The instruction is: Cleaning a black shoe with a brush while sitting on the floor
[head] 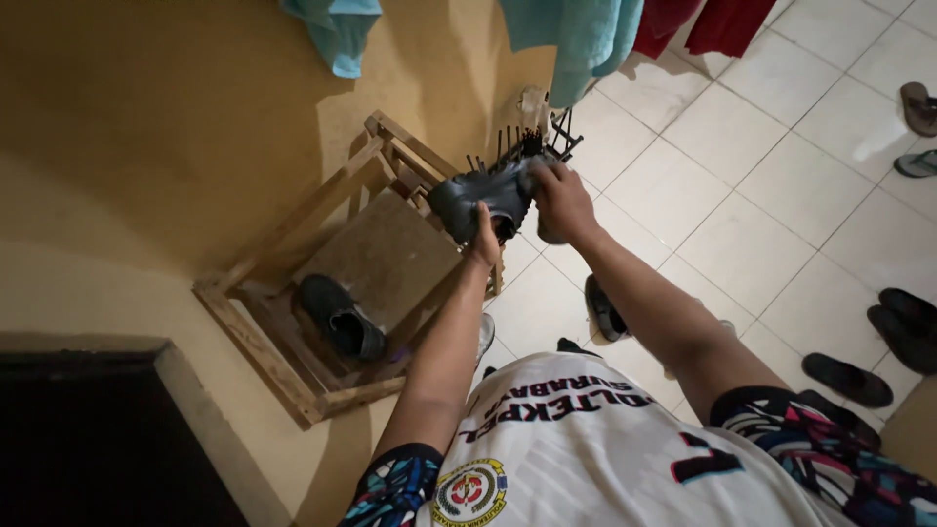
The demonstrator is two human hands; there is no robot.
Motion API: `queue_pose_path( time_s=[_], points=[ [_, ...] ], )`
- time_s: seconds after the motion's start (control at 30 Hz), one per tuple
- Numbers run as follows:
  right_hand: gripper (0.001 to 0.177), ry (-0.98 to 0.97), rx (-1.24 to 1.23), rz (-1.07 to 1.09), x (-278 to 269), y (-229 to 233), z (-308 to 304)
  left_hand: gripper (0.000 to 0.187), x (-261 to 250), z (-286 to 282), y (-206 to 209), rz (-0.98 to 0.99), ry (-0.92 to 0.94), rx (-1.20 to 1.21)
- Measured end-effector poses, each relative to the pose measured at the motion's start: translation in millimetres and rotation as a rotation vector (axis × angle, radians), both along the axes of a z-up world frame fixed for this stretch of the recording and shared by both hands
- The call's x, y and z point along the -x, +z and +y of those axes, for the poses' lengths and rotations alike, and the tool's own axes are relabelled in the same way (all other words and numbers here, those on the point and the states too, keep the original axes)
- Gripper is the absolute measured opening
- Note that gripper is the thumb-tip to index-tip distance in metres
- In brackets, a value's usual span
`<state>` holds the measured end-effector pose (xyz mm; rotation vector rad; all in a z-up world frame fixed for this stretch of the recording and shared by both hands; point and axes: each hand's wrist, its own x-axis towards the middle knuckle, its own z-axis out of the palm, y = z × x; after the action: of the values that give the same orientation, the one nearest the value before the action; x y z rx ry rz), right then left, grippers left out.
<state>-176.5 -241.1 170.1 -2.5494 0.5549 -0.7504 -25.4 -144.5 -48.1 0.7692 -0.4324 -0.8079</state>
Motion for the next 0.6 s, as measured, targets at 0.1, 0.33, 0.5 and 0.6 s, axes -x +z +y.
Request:
queue_pose_path(
  time_s=[0.1, 0.33, 0.5, 0.6],
  points=[
    [0.039, 0.006, -0.034, -0.069, 5.2, -7.7, -2.8, 0.083, -12.8, -7.2, -54.4, -0.216, -0.085, -0.286],
    [0.038, 0.199, -0.157, -0.173, -12.6, -13.3, 15.7, 0.082, 10.3, 8.1, 44.8, -0.510, -0.052, -0.435],
    [0.040, 0.194, -0.009, -0.241, -13.7, -18.3, 36.9, 0.079, 11.5, 9.8, 73.6, -0.223, 0.043, -0.206],
    [0.045, 0.219, -0.009, -0.238, -6.8, -20.5, 33.8, 0.080, 9.9, 10.7, 56.9, -0.252, 0.050, -0.283]
  ],
)
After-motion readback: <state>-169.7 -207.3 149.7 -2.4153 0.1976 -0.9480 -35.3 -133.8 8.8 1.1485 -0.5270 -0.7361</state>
